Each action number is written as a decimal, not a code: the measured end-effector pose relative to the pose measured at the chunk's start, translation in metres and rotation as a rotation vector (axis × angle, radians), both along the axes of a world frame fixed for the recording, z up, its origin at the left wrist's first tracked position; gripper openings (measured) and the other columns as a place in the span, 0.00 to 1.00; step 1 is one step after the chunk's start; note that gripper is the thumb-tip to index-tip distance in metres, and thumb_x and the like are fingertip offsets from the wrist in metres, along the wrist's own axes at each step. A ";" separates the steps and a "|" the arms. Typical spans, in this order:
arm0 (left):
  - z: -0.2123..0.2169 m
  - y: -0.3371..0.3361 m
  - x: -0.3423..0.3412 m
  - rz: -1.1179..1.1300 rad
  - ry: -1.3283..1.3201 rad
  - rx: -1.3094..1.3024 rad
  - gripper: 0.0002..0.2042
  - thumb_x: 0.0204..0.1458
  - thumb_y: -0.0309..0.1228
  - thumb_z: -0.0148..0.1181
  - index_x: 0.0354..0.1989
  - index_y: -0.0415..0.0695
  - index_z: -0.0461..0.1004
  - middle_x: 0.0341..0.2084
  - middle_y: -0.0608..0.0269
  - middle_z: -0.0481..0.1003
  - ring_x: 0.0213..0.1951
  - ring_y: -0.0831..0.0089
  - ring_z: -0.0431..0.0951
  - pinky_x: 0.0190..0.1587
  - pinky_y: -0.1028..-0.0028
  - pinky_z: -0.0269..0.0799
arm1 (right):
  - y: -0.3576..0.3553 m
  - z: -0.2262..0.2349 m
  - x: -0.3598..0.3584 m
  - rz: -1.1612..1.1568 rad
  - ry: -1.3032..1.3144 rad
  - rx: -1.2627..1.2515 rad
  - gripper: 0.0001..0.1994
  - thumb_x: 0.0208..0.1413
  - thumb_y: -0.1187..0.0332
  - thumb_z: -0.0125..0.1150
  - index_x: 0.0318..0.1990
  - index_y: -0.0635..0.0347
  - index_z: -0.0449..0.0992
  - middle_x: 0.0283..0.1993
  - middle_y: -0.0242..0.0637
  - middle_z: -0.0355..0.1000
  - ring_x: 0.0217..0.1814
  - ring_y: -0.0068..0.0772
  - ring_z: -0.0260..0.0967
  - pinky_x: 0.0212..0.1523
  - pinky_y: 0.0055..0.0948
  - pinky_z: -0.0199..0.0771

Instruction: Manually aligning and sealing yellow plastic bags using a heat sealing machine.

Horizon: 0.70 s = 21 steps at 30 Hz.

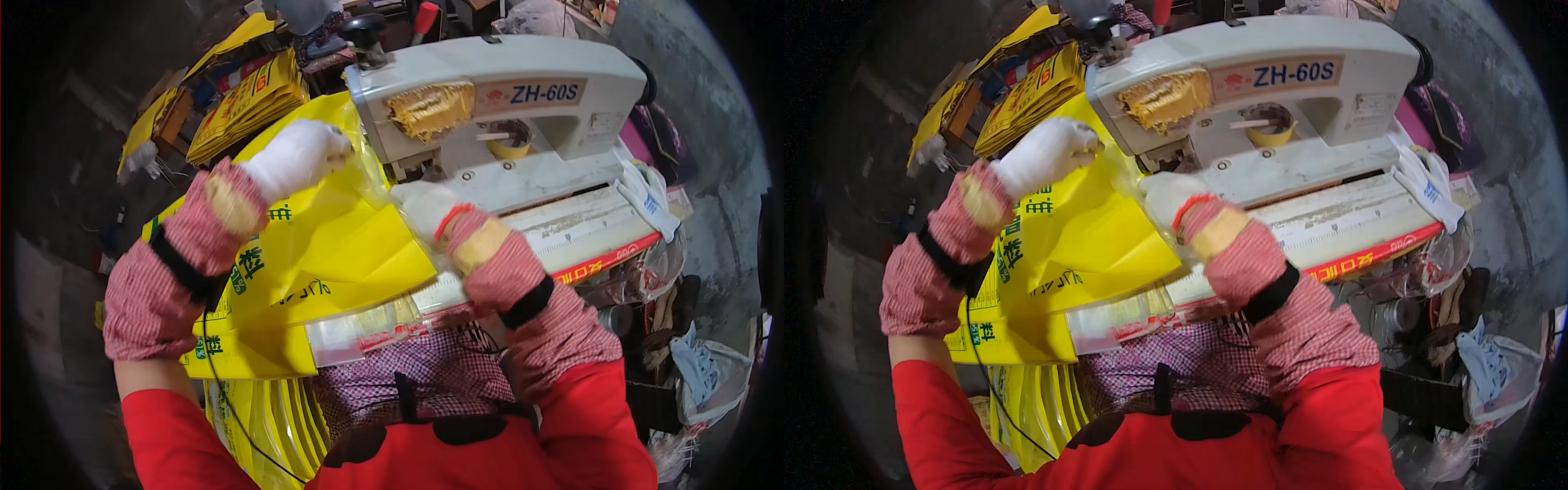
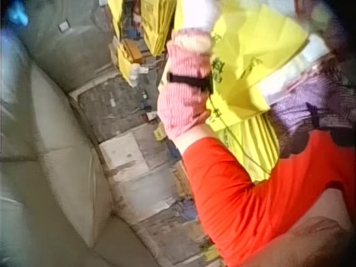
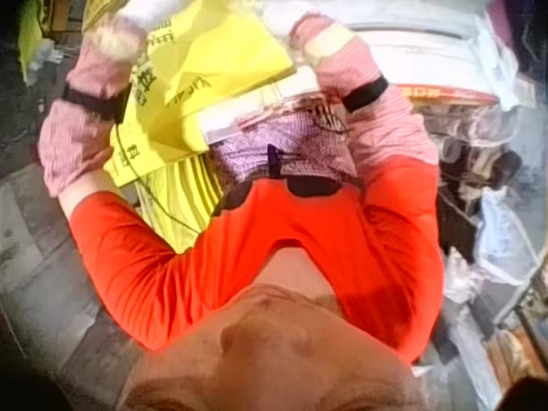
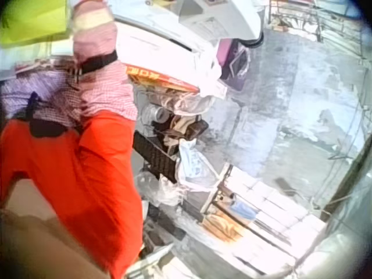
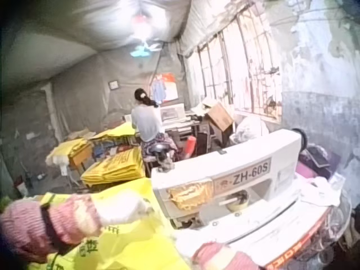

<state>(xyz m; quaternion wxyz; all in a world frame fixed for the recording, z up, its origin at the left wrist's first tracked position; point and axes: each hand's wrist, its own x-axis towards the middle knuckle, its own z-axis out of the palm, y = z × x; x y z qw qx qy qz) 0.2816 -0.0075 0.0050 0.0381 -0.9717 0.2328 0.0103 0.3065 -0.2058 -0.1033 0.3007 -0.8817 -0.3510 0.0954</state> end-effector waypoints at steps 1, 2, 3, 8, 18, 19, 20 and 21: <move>0.001 -0.012 -0.014 -0.047 -0.008 0.001 0.07 0.40 0.29 0.57 0.28 0.41 0.73 0.27 0.55 0.73 0.33 0.54 0.72 0.37 0.65 0.68 | -0.002 0.006 0.008 0.124 0.150 -0.058 0.13 0.49 0.67 0.47 0.42 0.57 0.73 0.35 0.48 0.74 0.38 0.46 0.73 0.38 0.36 0.71; 0.006 -0.025 -0.029 -0.125 -0.013 0.063 0.06 0.39 0.29 0.57 0.26 0.42 0.73 0.26 0.56 0.72 0.32 0.56 0.72 0.37 0.66 0.68 | 0.000 0.008 0.016 0.256 0.297 -0.112 0.14 0.48 0.68 0.48 0.42 0.57 0.73 0.36 0.48 0.74 0.37 0.47 0.73 0.38 0.38 0.71; 0.016 -0.047 -0.036 -0.228 -0.030 0.118 0.06 0.39 0.30 0.57 0.24 0.42 0.72 0.25 0.57 0.72 0.31 0.58 0.72 0.37 0.67 0.68 | -0.003 0.000 0.029 0.324 0.268 -0.096 0.13 0.47 0.65 0.50 0.39 0.56 0.75 0.35 0.45 0.74 0.35 0.47 0.73 0.37 0.38 0.71; 0.023 -0.114 -0.042 -0.496 -0.027 0.108 0.07 0.38 0.33 0.58 0.22 0.43 0.71 0.23 0.63 0.72 0.32 0.63 0.72 0.40 0.68 0.68 | -0.012 -0.018 0.046 0.589 0.003 0.190 0.14 0.43 0.60 0.55 0.36 0.52 0.78 0.34 0.43 0.75 0.34 0.43 0.73 0.35 0.38 0.70; 0.034 -0.146 -0.050 -0.542 0.951 0.392 0.12 0.45 0.35 0.54 0.39 0.49 0.74 0.17 0.56 0.72 0.22 0.61 0.74 0.28 0.65 0.71 | 0.029 -0.042 0.048 0.683 -0.430 -0.145 0.12 0.44 0.61 0.56 0.33 0.57 0.78 0.32 0.42 0.75 0.36 0.43 0.73 0.34 0.36 0.72; 0.041 -0.141 -0.047 -0.266 0.925 0.231 0.11 0.46 0.35 0.53 0.38 0.48 0.74 0.18 0.55 0.73 0.23 0.60 0.75 0.29 0.65 0.71 | 0.039 -0.043 0.047 0.596 -0.480 -0.162 0.11 0.43 0.61 0.57 0.32 0.57 0.78 0.32 0.42 0.75 0.37 0.43 0.73 0.35 0.36 0.72; 0.043 -0.144 -0.039 -0.012 0.884 0.064 0.11 0.47 0.35 0.52 0.37 0.47 0.75 0.20 0.54 0.74 0.24 0.60 0.75 0.29 0.66 0.71 | 0.041 -0.051 0.049 0.586 -0.476 -0.154 0.11 0.43 0.61 0.57 0.32 0.57 0.78 0.32 0.42 0.75 0.37 0.43 0.73 0.35 0.36 0.72; 0.045 -0.148 -0.033 0.127 0.887 0.045 0.14 0.49 0.41 0.51 0.36 0.44 0.75 0.24 0.52 0.75 0.27 0.58 0.75 0.33 0.65 0.70 | 0.042 -0.059 0.051 0.550 -0.390 -0.188 0.11 0.43 0.62 0.57 0.31 0.57 0.78 0.32 0.42 0.75 0.36 0.43 0.73 0.35 0.37 0.72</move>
